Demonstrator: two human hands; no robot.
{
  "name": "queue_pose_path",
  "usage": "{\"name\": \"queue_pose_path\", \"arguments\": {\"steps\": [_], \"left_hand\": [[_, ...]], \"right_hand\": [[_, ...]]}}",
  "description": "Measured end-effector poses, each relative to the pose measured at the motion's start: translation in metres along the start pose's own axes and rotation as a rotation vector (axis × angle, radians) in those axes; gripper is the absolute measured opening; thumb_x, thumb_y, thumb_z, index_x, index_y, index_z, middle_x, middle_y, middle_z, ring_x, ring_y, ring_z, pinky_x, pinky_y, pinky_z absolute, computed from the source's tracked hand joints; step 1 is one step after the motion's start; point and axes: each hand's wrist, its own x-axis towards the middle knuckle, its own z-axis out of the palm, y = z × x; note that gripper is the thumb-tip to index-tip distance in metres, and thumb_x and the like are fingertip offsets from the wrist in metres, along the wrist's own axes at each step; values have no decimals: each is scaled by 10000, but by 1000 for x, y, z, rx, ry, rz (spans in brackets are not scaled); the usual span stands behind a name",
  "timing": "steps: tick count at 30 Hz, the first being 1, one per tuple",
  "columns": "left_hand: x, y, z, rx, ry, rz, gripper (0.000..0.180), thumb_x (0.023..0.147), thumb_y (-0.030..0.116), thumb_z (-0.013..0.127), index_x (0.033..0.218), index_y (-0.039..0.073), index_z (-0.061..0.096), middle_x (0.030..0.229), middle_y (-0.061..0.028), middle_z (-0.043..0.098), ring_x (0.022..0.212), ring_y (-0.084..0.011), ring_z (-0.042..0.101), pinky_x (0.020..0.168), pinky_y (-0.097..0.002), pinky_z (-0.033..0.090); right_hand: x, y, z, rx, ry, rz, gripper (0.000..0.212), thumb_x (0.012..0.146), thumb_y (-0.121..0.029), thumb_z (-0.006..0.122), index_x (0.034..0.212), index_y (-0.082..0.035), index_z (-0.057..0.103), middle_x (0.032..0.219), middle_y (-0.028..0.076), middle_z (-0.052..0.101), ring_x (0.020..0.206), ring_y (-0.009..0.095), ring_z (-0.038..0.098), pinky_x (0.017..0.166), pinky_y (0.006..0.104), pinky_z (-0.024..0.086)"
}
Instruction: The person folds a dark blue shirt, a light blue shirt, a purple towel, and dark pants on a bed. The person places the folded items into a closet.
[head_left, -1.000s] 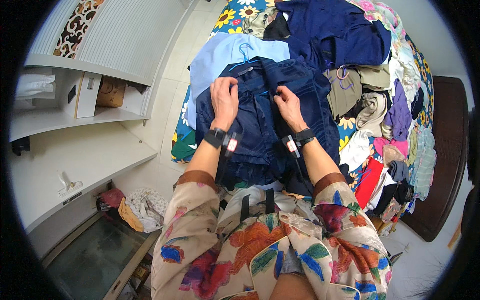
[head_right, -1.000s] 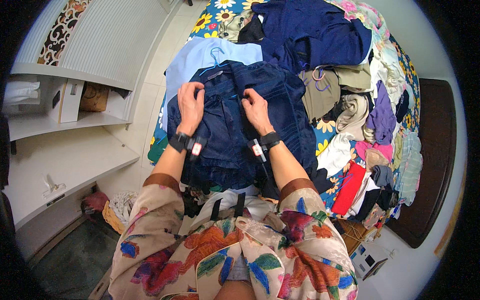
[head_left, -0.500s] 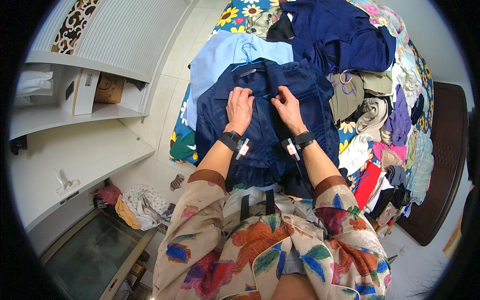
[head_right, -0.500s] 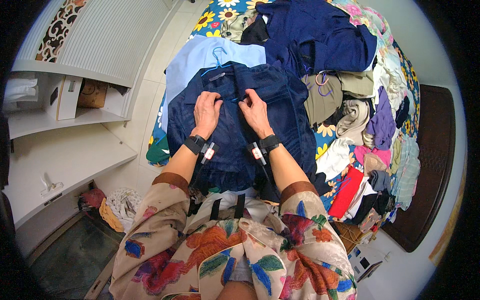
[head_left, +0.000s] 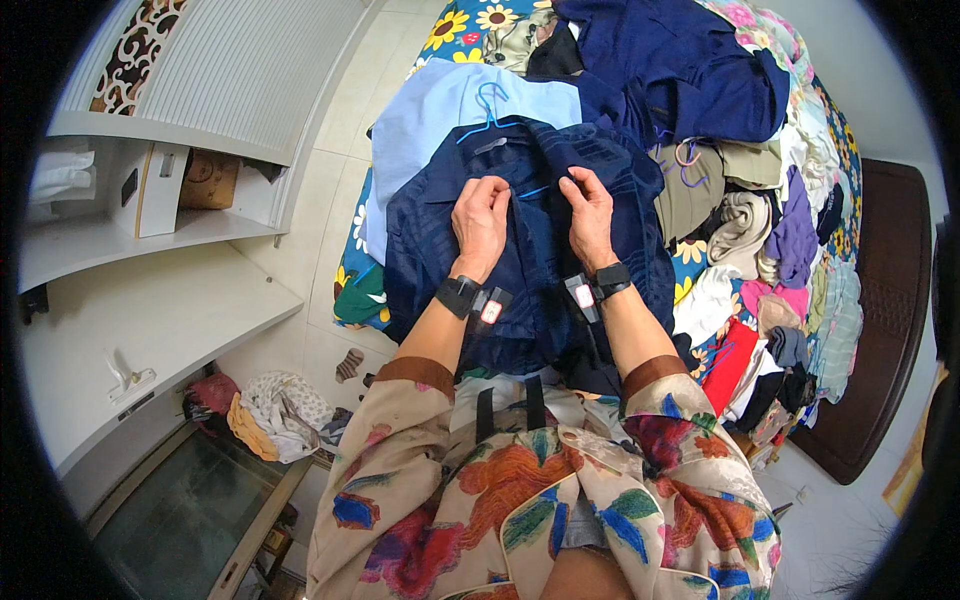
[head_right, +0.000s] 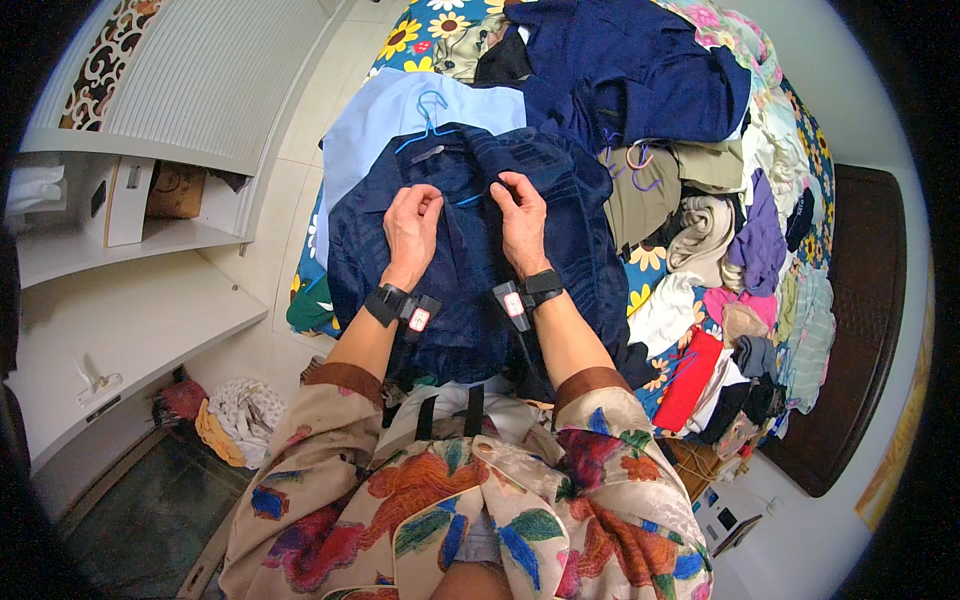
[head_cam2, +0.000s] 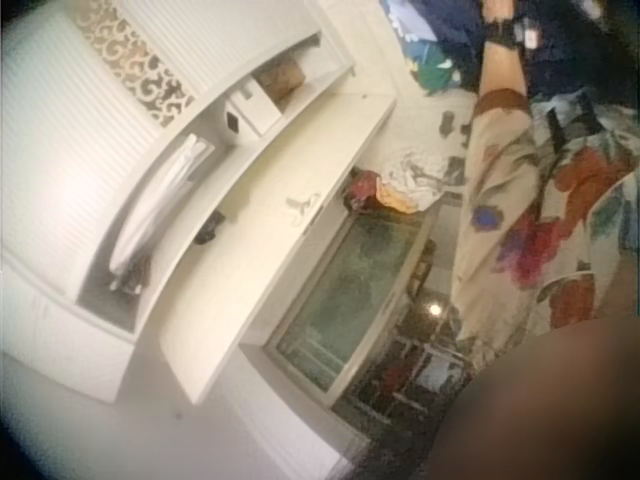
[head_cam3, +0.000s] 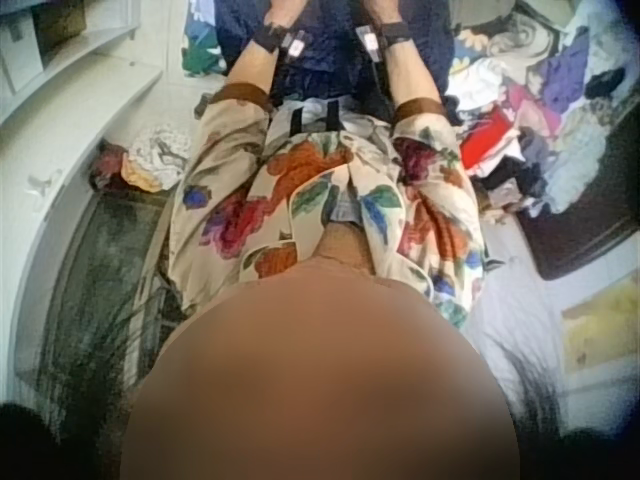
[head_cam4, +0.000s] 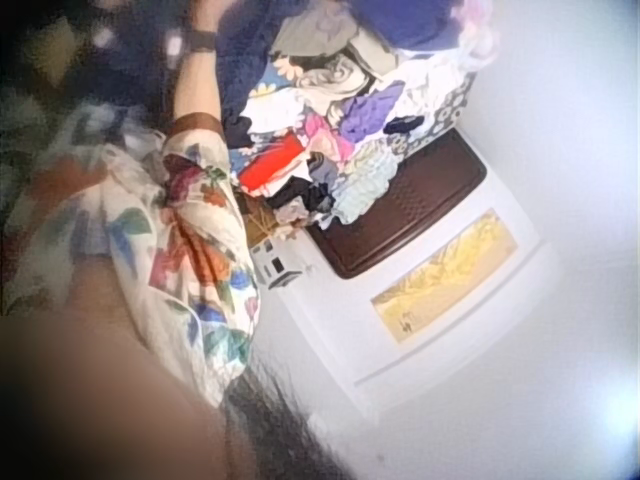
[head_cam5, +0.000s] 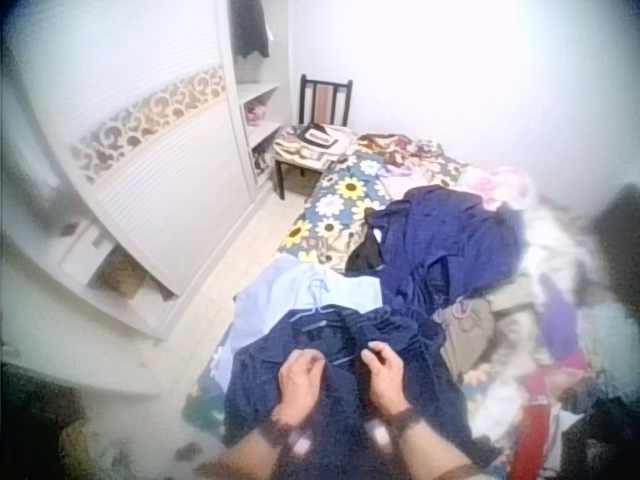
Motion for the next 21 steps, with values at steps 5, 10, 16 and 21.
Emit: {"name": "queue_pose_path", "arguments": {"steps": [5,10,16,21], "left_hand": [[2,28,7,-31,176,168,72,824,13,673,888,39,657,809,-98,579,688,-212,607,618,-314,489],[-10,43,12,-71,125,123,52,831,23,669,881,35,660,820,-111,609,689,-259,625,610,-342,501],[-23,56,-3,-200,113,74,79,817,-2,689,890,20,667,818,-102,638,664,-216,633,584,-298,500],[-24,63,-11,-165,139,132,92,808,-11,694,891,21,672,850,-108,660,707,-230,653,620,-305,518]], "right_hand": [[-11,-18,0,44,-150,-45,177,879,-17,656,1055,-28,658,948,-37,609,873,61,544,820,201,433],[-27,-39,-6,-250,-263,-74,148,864,-12,651,1006,-2,690,906,-31,624,848,68,554,777,212,441],[-38,-47,3,-196,-246,16,134,854,-27,656,974,3,706,843,-8,642,729,69,545,664,209,436],[-37,-54,3,29,-247,197,153,838,-20,675,981,22,710,867,28,682,769,75,591,706,212,467]]}}
